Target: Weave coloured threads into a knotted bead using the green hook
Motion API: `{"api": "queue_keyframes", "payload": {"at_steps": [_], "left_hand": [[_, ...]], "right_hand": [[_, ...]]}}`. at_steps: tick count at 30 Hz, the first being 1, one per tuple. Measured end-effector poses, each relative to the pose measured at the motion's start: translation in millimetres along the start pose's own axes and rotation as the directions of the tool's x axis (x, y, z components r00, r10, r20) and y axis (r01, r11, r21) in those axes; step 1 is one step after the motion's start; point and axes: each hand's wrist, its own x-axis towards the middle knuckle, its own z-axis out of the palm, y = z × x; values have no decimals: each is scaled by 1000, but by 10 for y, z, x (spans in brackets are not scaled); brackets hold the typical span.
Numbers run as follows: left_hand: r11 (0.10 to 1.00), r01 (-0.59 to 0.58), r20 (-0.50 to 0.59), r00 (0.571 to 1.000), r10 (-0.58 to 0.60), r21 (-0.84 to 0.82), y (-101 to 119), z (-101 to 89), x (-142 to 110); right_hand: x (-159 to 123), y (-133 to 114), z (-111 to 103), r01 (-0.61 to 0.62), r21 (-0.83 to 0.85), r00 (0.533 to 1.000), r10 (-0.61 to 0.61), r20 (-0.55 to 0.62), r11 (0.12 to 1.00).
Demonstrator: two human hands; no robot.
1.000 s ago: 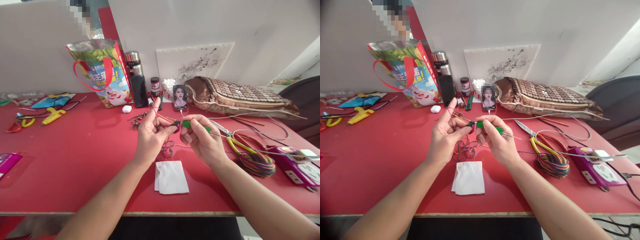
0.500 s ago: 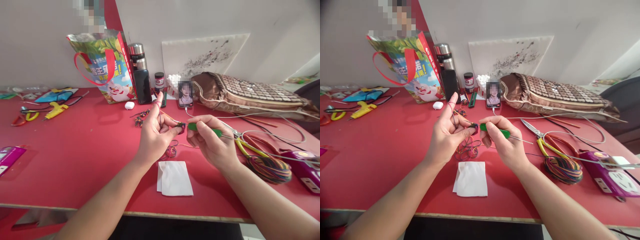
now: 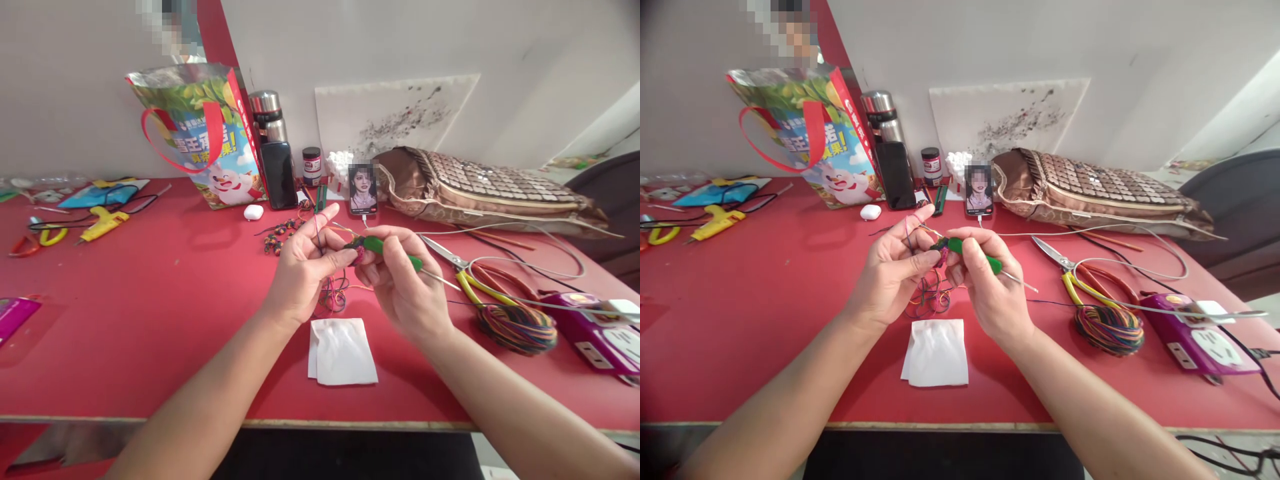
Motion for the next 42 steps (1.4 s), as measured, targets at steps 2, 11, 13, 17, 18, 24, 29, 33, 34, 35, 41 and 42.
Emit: {"api": "queue_keyframes", "payload": {"at_steps": [2, 11, 13, 17, 18, 24, 29, 33, 34, 35, 41, 42], "left_hand": [[1000, 14, 46, 999, -13, -18, 12, -42, 17], [997, -43, 227, 974, 28, 60, 112, -59, -24], [997, -31, 247, 969, 13, 69, 120, -59, -37], [994, -57, 276, 961, 30, 91, 109, -78, -57], [992, -68, 288, 957, 36, 102, 105, -85, -61], [961, -175, 316, 943, 101, 216, 117, -72, -71], [926, -246, 292, 943, 160, 286, 149, -6, -92], [949, -179, 221, 968, 122, 260, 176, 42, -126], [957, -159, 212, 971, 108, 242, 181, 50, -130], [964, -141, 202, 975, 95, 224, 185, 54, -131], [985, -74, 193, 980, 42, 157, 172, 2, -95], [986, -65, 198, 980, 34, 154, 168, -11, -89]], "right_hand": [[37, -44, 31, -177, 195, 984, 171, 48, 965], [146, -82, -89, -461, 339, 885, 395, 248, 820], [157, -84, -130, -477, 309, 875, 410, 257, 823], [173, -109, -163, -465, 253, 881, 416, 224, 849], [176, -118, -163, -457, 239, 886, 413, 213, 857], [173, -164, -167, -410, 143, 910, 393, 132, 901], [176, -184, -168, -383, 116, 923, 374, 95, 916], [183, -180, -146, -377, 141, 926, 370, 70, 915], [180, -176, -134, -374, 145, 927, 367, 70, 916], [175, -171, -118, -372, 148, 928, 365, 74, 916], [120, -164, -18, -367, 204, 930, 356, 89, 908], [114, -170, -17, -365, 200, 931, 353, 93, 909]]}}
